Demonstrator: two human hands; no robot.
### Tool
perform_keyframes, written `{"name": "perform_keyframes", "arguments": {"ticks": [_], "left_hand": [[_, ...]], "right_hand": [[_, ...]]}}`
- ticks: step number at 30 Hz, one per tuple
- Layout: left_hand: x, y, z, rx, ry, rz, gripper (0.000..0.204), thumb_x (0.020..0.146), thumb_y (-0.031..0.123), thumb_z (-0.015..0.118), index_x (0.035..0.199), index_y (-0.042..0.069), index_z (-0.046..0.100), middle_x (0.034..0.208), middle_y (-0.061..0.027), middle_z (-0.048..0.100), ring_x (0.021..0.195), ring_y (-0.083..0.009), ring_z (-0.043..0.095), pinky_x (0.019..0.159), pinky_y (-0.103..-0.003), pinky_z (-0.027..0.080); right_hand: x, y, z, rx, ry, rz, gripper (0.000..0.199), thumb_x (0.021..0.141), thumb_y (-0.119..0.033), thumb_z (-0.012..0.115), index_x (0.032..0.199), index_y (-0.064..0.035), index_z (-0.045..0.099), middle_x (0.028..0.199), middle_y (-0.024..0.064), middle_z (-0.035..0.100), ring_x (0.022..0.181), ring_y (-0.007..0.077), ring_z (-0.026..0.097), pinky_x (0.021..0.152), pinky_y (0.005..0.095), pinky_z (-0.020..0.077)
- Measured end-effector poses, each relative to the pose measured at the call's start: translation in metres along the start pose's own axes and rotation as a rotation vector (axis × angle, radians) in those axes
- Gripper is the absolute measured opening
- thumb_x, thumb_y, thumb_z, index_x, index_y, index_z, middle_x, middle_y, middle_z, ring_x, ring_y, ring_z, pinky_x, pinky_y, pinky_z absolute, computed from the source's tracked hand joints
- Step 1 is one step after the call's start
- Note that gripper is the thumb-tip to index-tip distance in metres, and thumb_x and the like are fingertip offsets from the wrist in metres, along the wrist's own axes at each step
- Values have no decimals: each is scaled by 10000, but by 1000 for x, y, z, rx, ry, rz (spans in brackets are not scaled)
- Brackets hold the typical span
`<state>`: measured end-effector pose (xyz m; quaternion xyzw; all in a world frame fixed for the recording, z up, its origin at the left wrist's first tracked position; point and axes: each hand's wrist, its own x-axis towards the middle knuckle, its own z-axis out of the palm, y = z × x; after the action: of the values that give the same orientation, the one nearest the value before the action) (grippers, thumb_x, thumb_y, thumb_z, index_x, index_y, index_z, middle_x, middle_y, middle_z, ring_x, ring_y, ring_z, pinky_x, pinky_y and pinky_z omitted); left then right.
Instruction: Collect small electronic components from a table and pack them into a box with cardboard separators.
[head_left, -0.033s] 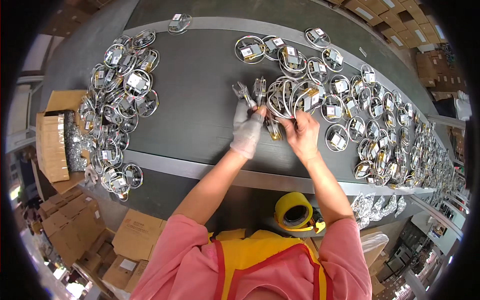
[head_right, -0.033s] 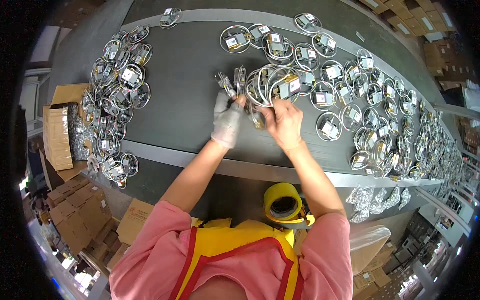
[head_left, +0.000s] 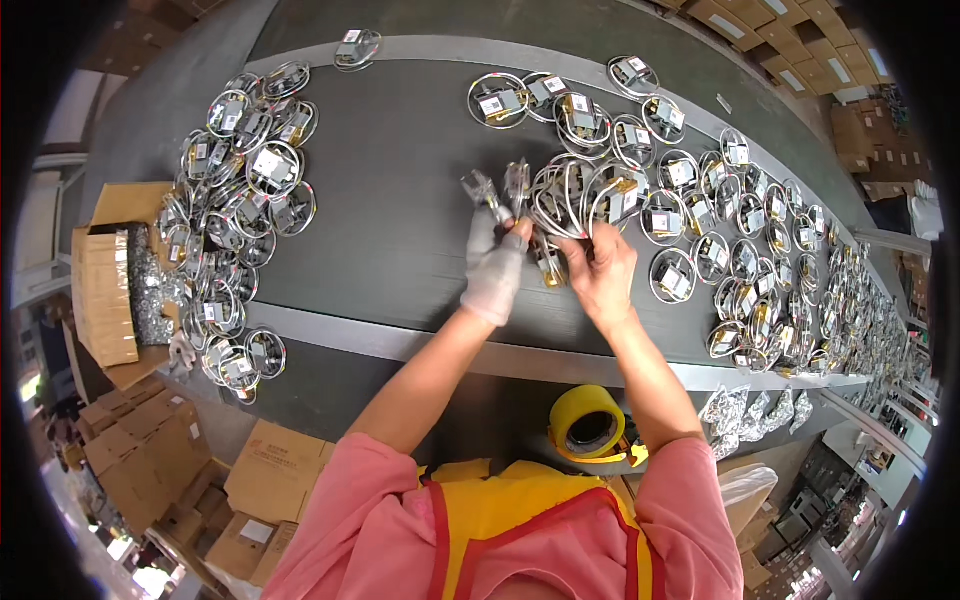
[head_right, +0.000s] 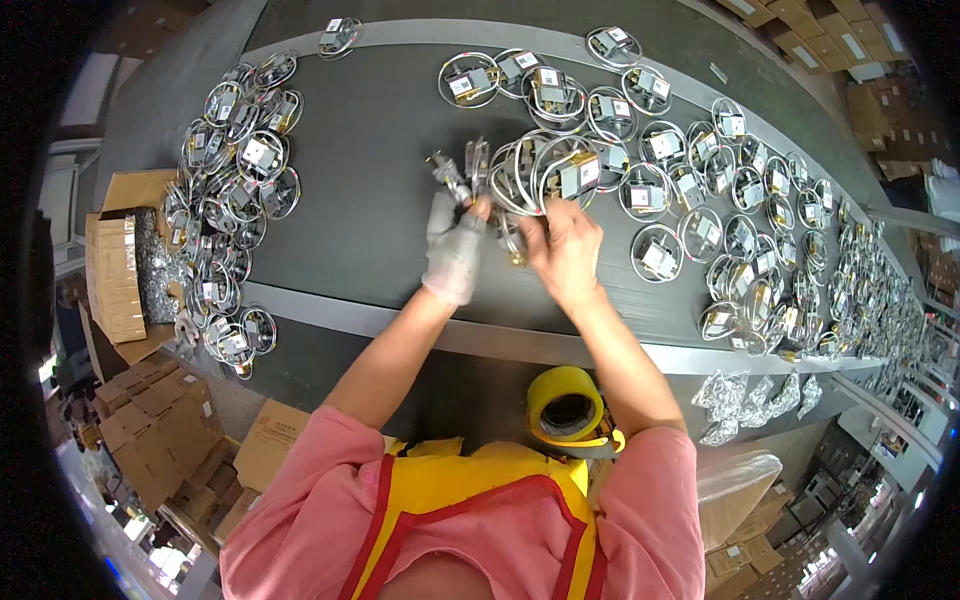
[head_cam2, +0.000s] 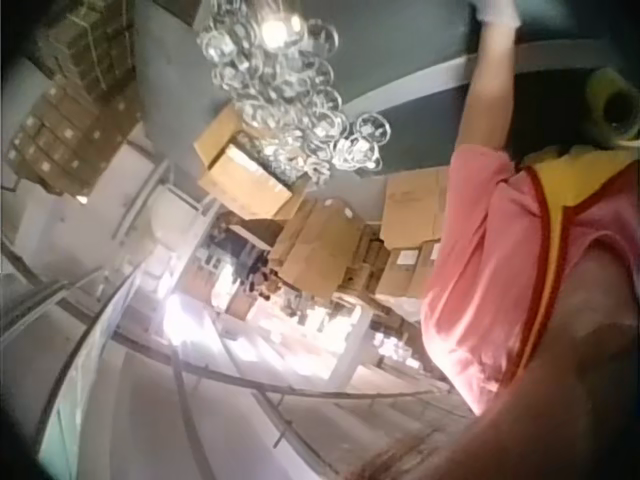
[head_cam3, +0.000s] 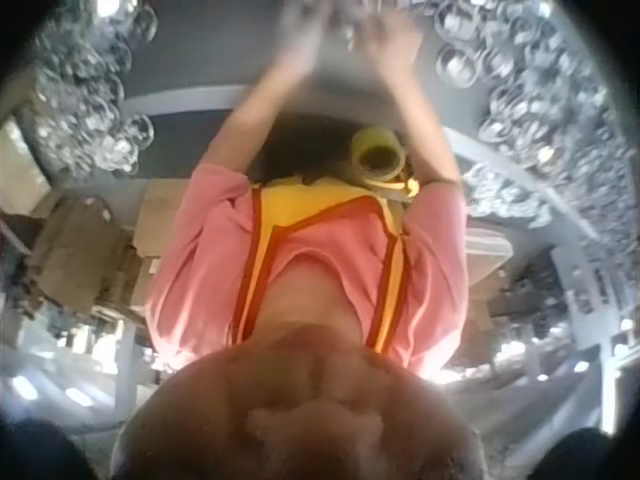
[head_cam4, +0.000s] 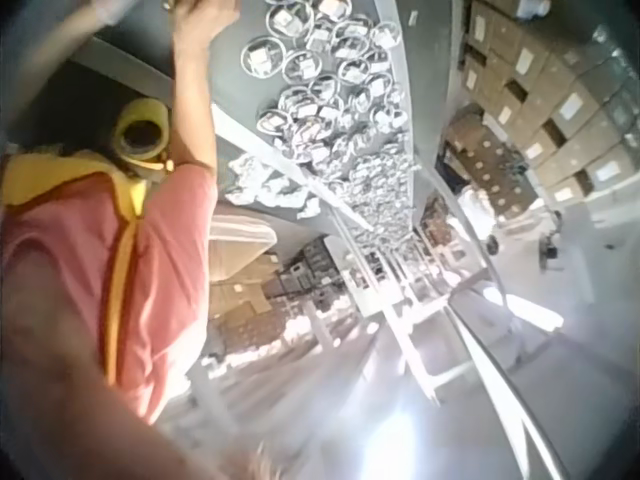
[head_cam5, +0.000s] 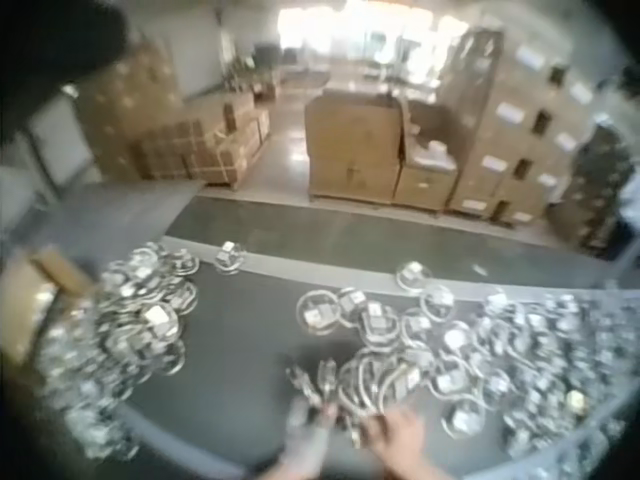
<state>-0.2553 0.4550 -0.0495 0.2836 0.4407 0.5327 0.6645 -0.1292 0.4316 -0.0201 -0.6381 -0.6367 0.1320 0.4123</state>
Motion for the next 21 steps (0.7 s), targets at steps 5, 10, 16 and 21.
{"name": "perform_keyframes", "arguments": {"ticks": [5,10,16,21], "left_hand": [[-31,18,-11,15,175,36,156,836,7,548,826,91,417,785,7,496,678,-62,476,585,-198,413],[-42,26,-15,61,97,223,140,853,0,507,861,75,389,846,-60,533,644,-110,510,598,-230,446],[-40,42,-36,-81,130,206,131,862,33,501,878,81,381,1049,-153,566,723,-164,562,672,-301,474],[-8,44,-47,197,255,287,79,883,63,475,920,56,405,1012,-127,573,850,-178,592,709,-278,489]], "right_hand": [[-4,-2,3,-225,-40,-299,233,631,-77,695,848,-81,612,754,75,575,654,289,556,592,371,460],[-9,4,33,-305,-203,-167,180,654,-62,656,825,-83,604,742,88,577,643,297,564,568,384,465],[-4,-28,39,243,-126,259,178,676,-85,685,761,-21,542,634,105,563,543,270,532,513,329,435],[0,-31,33,100,-104,244,208,685,-74,708,741,15,528,608,107,557,515,216,507,505,302,424]]}}
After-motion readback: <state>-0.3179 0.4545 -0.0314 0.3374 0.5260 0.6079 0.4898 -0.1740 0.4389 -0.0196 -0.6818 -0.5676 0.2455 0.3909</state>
